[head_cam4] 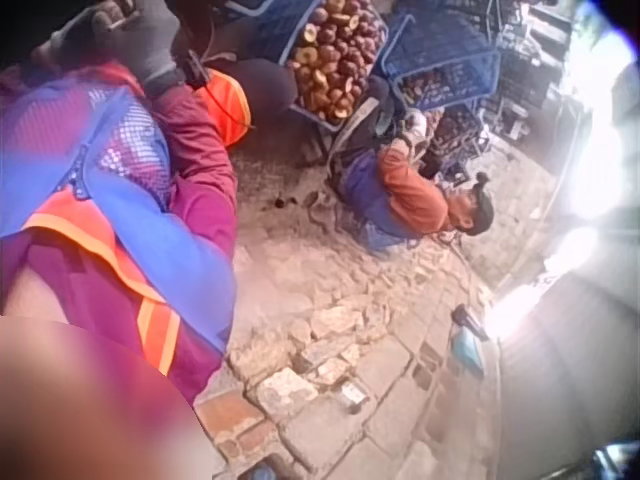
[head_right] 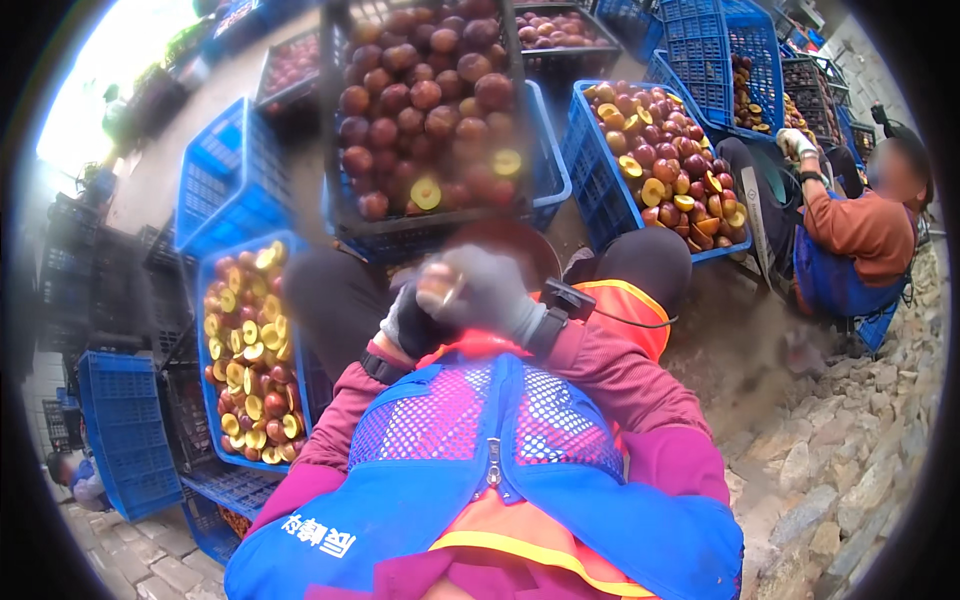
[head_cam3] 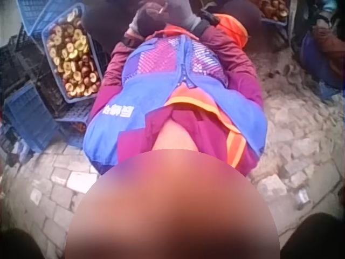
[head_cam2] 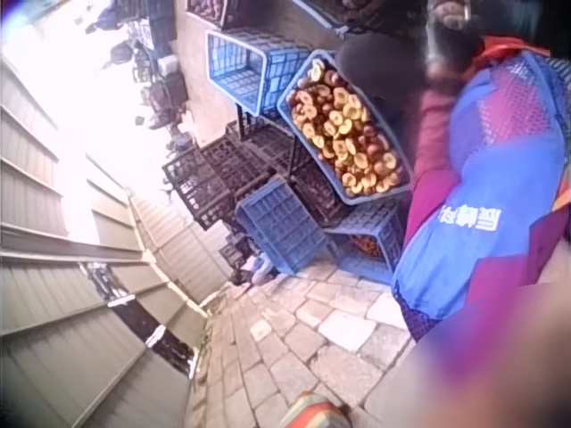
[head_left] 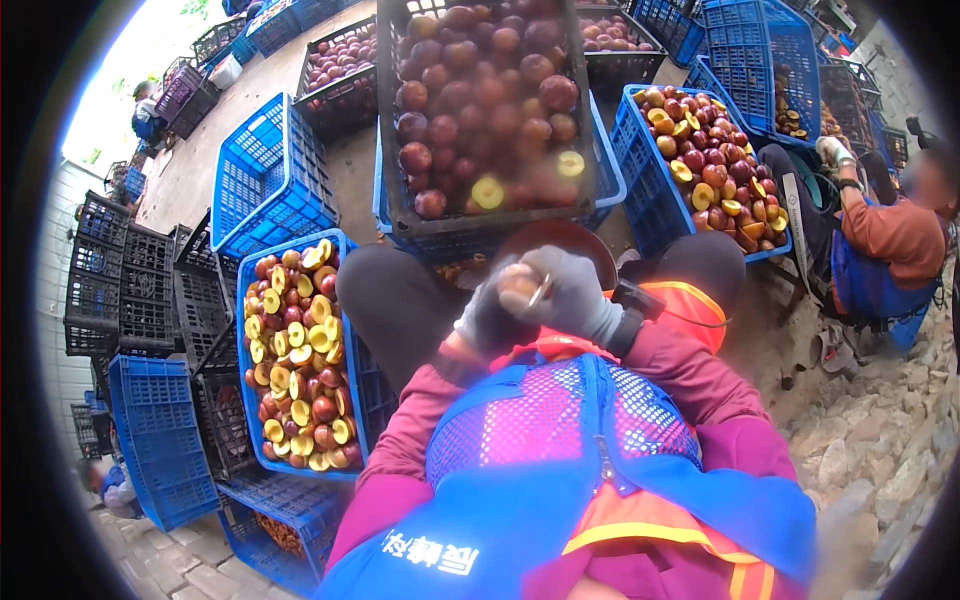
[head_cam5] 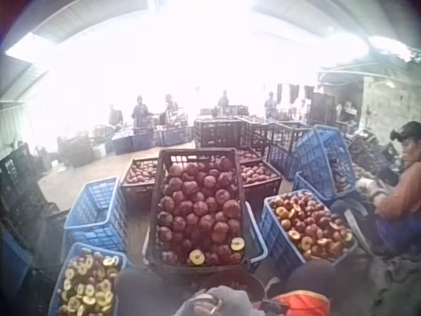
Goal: Peeling and pitting plums and placing them in a bucket.
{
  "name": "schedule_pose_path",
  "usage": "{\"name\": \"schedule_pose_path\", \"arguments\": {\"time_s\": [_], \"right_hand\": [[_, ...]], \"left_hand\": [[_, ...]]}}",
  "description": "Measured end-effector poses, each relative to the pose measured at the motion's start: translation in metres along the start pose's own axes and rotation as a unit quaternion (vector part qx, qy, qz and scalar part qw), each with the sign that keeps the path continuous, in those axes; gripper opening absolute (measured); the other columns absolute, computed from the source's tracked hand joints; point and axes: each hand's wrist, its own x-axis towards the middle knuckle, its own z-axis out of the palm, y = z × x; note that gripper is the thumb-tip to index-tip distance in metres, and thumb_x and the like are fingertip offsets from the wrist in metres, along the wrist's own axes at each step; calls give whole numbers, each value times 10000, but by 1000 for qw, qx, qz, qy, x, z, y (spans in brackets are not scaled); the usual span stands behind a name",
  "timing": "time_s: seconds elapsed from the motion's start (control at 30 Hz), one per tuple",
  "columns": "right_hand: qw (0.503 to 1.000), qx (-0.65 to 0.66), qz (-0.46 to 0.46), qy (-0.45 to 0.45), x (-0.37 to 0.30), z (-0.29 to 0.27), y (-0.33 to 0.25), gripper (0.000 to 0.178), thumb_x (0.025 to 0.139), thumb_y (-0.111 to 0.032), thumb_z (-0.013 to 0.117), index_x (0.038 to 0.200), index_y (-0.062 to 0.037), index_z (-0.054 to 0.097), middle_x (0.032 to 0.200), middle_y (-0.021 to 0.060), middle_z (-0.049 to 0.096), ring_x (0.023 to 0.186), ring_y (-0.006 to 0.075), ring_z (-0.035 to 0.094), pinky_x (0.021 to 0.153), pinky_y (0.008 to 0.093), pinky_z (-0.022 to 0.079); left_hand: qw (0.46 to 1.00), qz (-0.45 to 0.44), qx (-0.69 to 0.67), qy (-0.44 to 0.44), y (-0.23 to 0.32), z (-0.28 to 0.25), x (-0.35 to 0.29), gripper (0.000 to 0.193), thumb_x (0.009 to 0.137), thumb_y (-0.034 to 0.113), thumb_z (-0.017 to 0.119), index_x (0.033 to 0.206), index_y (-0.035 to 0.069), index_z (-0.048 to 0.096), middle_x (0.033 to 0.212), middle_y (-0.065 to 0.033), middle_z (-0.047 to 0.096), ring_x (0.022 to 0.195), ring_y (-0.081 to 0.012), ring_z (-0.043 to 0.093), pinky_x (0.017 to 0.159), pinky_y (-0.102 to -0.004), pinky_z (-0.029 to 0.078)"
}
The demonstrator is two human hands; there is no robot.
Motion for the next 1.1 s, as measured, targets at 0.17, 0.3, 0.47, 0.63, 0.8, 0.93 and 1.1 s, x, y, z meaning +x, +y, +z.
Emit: {"name": "schedule_pose_path", "arguments": {"time_s": [0.17, 0.3, 0.47, 0.63, 0.8, 0.93, 1.1], "right_hand": [[890, 356, 281, -49, 20, -12, 27, 430, 1071, -464, 679, 1127, -42, 744, 829, 3, 692, 589, 85, 620, 521, 243, 500], [818, 412, 400, -4, 15, -13, 41, 424, 1080, -449, 671, 1177, -40, 727, 852, 1, 684, 544, 76, 565, 497, 249, 481], [891, 295, 343, -29, 20, 3, 60, 316, 1075, -374, 691, 1106, -65, 744, 857, 16, 694, 626, 88, 583, 561, 270, 458], [976, 133, 128, -115, 55, 5, 12, 332, 1055, -407, 690, 1023, -80, 733, 891, 90, 740, 778, 187, 706, 698, 343, 531], [960, 130, 236, -72, 44, -5, 32, 385, 1002, -441, 775, 1010, -56, 777, 829, 66, 734, 667, 167, 656, 624, 333, 504], [852, 207, 463, -131, 25, -52, 55, 319, 979, -319, 852, 1038, -21, 755, 757, -4, 665, 552, 64, 550, 505, 260, 443], [843, 165, 464, -218, -3, -52, 69, 367, 1007, -372, 780, 1059, -12, 726, 797, 31, 704, 580, 71, 586, 498, 260, 462]], "left_hand": [[950, -252, -182, -7, -5, -20, 4, 536, 833, 73, 776, 1342, 34, 615, 1151, -75, 727, 1017, -231, 704, 849, -358, 577], [827, -278, -478, 96, 8, -26, 37, 431, 1056, 222, 627, 1432, 18, 578, 1267, -91, 737, 1081, -218, 712, 886, -341, 580], [825, -266, -485, 120, -51, -75, 45, 622, 1162, 535, 352, 1448, 39, 594, 1387, -141, 698, 1269, -310, 687, 1130, -494, 546], [653, -331, -653, 192, -37, -59, 41, 362, 1122, 402, 581, 1271, 91, 692, 1213, -82, 750, 1081, -254, 732, 1015, -462, 611], [720, -368, -525, 265, -19, -92, -9, 340, 1035, 452, 744, 1210, 165, 692, 996, -36, 745, 869, -190, 697, 747, -361, 606], [817, -349, -307, 341, -26, -218, -100, 443, 1013, 455, 757, 1277, 108, 679, 1102, -89, 728, 952, -225, 680, 793, -342, 559], [688, -469, 483, 270, 13, -305, -160, 636, 954, 431, 818, 1401, 7, 660, 1307, -173, 705, 1248, -330, 666, 1070, -419, 534]]}}
